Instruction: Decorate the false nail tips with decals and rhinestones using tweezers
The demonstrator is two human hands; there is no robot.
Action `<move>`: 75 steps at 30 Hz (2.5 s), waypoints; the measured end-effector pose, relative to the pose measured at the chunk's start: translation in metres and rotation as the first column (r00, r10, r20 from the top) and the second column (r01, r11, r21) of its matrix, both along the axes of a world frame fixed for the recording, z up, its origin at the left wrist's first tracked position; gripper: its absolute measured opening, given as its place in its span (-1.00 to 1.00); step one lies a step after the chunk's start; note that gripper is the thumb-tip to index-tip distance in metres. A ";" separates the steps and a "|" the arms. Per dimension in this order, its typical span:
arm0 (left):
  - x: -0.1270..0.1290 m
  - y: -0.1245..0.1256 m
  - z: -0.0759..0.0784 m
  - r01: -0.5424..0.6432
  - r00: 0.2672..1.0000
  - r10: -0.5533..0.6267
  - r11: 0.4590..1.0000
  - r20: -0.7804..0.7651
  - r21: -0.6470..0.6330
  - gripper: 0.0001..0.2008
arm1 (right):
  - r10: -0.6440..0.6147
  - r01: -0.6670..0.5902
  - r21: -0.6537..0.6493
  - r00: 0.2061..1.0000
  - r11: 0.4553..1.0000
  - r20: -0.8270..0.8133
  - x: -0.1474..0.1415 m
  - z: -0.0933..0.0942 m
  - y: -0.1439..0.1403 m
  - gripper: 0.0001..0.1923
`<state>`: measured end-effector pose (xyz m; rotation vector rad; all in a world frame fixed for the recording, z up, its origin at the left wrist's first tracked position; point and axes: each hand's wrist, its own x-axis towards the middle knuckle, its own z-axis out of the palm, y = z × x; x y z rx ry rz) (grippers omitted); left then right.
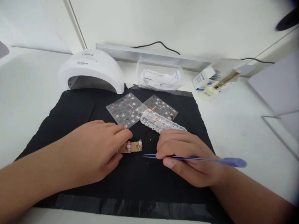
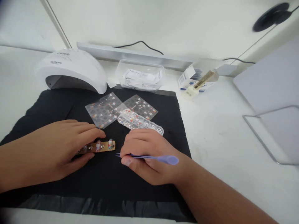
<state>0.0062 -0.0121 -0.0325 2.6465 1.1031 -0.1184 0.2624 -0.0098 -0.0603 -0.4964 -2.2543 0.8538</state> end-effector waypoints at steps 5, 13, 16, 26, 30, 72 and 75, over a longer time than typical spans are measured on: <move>0.000 0.000 0.000 -0.002 1.000 0.002 1.000 0.000 0.005 -0.93 | 0.006 -0.006 -0.008 1.000 1.000 -0.017 0.000 -0.001 0.000 -0.85; 0.000 -0.001 0.001 0.003 1.000 -0.003 1.000 0.005 0.006 -0.95 | -0.001 0.001 0.000 1.000 1.000 0.007 0.000 0.000 -0.001 -0.85; 0.001 -0.001 0.001 0.003 1.000 -0.003 1.000 0.005 0.007 -0.94 | -0.007 0.007 -0.003 1.000 1.000 0.012 0.000 0.000 -0.001 -0.85; 0.002 0.000 0.001 -0.003 1.000 0.003 1.000 0.001 0.003 -0.94 | 0.013 -0.013 -0.002 1.000 1.000 -0.017 0.000 -0.003 0.001 -0.85; 0.002 0.000 0.001 -0.006 1.000 0.005 1.000 -0.002 -0.005 -0.93 | 0.014 -0.013 0.006 1.000 1.000 -0.018 0.001 -0.002 0.000 -0.85; 0.001 0.000 0.002 0.008 1.000 -0.008 1.000 -0.008 0.000 -0.92 | -0.021 0.018 -0.039 0.996 0.999 -0.085 0.000 0.001 -0.003 -0.87; 0.001 0.000 0.002 0.018 1.000 -0.018 1.000 -0.011 -0.011 -0.92 | -0.033 0.022 -0.079 0.991 0.997 -0.130 0.001 0.004 -0.003 -0.87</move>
